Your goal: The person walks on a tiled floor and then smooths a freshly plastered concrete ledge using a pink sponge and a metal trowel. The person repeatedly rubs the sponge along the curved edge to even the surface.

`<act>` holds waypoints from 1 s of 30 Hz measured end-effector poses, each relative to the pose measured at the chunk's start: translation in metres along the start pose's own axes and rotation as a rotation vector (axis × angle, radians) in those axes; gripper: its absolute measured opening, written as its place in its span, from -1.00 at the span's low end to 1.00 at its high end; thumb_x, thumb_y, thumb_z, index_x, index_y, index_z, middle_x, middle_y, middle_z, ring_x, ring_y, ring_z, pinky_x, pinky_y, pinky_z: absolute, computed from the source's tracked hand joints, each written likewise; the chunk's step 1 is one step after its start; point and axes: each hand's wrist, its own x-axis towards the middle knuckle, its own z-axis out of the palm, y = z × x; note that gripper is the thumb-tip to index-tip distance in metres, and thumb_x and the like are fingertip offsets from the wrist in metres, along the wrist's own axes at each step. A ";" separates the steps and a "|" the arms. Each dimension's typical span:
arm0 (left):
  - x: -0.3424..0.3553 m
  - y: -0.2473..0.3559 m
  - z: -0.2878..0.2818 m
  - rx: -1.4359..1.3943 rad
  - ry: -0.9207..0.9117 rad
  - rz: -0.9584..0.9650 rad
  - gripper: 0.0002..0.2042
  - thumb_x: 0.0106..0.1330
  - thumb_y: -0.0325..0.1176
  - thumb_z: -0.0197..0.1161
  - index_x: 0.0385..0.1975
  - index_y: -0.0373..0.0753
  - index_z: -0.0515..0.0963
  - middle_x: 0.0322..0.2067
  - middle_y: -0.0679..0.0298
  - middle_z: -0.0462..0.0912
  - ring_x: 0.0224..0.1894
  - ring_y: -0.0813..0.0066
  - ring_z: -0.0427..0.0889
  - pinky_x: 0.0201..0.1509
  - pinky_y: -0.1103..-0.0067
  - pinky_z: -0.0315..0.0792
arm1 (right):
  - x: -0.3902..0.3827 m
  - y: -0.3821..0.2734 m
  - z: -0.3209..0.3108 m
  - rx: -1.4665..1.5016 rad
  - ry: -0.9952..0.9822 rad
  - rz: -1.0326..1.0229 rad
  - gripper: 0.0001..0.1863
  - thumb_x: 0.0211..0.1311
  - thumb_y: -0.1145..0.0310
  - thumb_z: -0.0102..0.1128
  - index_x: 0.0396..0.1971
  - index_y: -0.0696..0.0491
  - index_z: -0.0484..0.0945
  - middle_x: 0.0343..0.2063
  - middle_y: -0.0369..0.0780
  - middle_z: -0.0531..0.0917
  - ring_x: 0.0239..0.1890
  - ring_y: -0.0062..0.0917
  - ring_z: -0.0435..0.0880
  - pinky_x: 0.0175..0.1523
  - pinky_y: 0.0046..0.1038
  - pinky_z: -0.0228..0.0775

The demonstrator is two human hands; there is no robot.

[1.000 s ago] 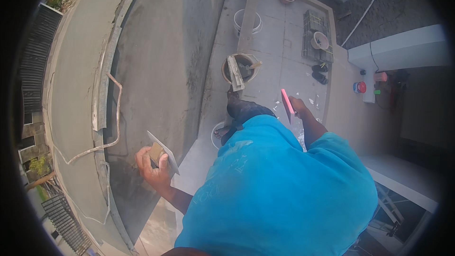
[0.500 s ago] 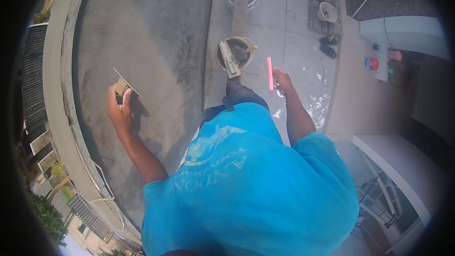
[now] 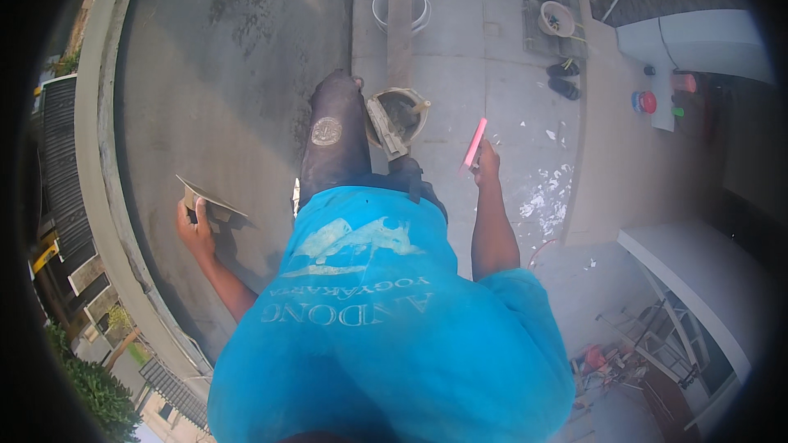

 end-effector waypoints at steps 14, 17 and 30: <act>0.331 0.150 0.184 -0.072 -0.009 0.606 -0.73 0.25 -0.23 0.49 -0.25 -0.29 0.62 -0.32 0.12 0.66 -0.22 0.09 0.63 -0.10 0.36 0.49 | 0.028 -0.221 0.100 0.370 0.033 -0.331 -0.73 0.48 0.22 0.04 -0.08 0.09 0.58 -0.29 -0.28 0.60 -0.29 -0.54 0.61 -0.16 -0.37 0.50; 0.432 0.185 0.213 -0.092 0.078 0.697 -0.71 0.17 -0.25 0.54 -0.29 -0.30 0.62 -0.34 0.12 0.66 -0.24 0.05 0.62 -0.13 0.32 0.48 | 0.036 -0.369 0.204 0.173 -0.001 -0.501 -0.70 0.49 0.21 0.03 -0.02 0.09 0.59 -0.28 -0.30 0.61 -0.28 -0.58 0.60 -0.15 -0.38 0.50; 0.534 0.194 0.251 -0.141 0.091 0.569 -0.64 0.00 -0.32 0.61 -0.31 -0.34 0.59 -0.31 0.01 0.65 -0.21 -0.07 0.63 -0.09 0.23 0.55 | 0.152 -0.488 0.242 -0.027 0.439 -0.270 -0.63 0.28 -0.01 0.21 -0.15 -0.03 0.59 -0.41 -0.32 0.59 -0.41 -0.57 0.56 -0.37 -0.46 0.34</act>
